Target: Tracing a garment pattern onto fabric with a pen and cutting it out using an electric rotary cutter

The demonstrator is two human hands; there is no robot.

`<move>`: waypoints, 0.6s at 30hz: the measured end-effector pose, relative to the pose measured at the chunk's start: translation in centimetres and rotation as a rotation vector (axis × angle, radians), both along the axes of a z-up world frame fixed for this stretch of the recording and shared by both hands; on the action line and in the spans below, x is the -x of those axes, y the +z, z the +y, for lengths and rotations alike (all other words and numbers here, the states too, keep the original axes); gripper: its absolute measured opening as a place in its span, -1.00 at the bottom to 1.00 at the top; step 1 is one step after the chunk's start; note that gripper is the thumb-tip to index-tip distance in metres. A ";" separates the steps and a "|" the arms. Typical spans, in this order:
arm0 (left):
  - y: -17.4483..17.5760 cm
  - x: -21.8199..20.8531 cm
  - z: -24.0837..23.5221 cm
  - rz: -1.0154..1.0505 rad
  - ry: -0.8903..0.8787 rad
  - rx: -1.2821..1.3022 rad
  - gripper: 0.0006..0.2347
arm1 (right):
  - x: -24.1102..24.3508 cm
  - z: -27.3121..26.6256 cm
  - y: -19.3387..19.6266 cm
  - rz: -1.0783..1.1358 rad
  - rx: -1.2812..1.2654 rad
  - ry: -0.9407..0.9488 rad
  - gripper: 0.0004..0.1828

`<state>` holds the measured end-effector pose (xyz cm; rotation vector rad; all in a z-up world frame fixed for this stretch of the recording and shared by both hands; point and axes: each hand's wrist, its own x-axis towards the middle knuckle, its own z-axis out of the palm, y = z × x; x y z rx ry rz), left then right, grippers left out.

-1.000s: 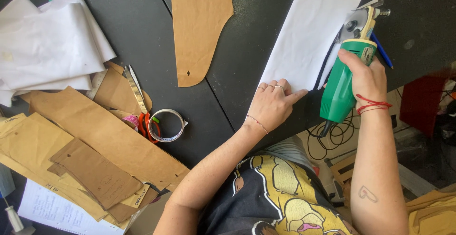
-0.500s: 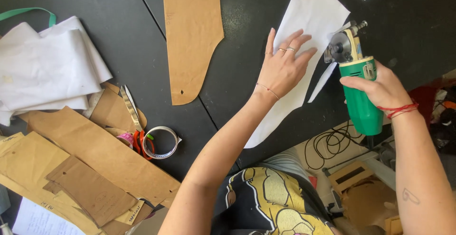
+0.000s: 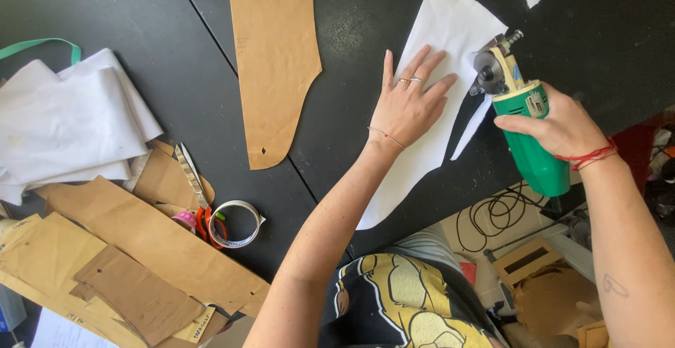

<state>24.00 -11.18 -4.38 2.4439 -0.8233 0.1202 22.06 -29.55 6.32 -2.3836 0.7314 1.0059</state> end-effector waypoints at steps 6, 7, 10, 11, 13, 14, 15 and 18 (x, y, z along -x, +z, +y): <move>0.1 0.1 0.1 -0.050 0.020 0.019 -0.80 | 0.3 1.5 0.2 -0.080 -0.056 -0.054 -0.54; 0.0 0.1 0.1 -0.065 0.025 0.028 -0.80 | 0.4 1.9 0.3 -0.103 -0.067 -0.088 -0.57; -0.2 0.1 0.2 -0.088 0.034 0.038 -0.80 | 0.4 3.0 0.4 -0.131 -0.078 -0.153 -0.58; -0.2 0.1 0.2 -0.096 0.036 0.039 -0.80 | 0.4 3.3 0.5 -0.135 -0.077 -0.186 -0.56; -0.2 0.1 0.3 -0.094 0.031 0.041 -0.79 | 0.4 4.1 0.5 -0.150 -0.060 -0.217 -0.55; -0.1 0.1 0.3 -0.092 0.027 0.043 -0.78 | 0.4 4.5 0.5 -0.164 -0.044 -0.246 -0.54; -0.1 0.0 0.2 -0.093 0.026 0.044 -0.78 | 0.5 4.5 0.2 -0.165 -0.043 -0.247 -0.54; -0.3 0.1 0.2 -0.076 0.022 0.046 -0.81 | 0.8 4.8 -0.6 -0.214 -0.045 -0.302 -0.58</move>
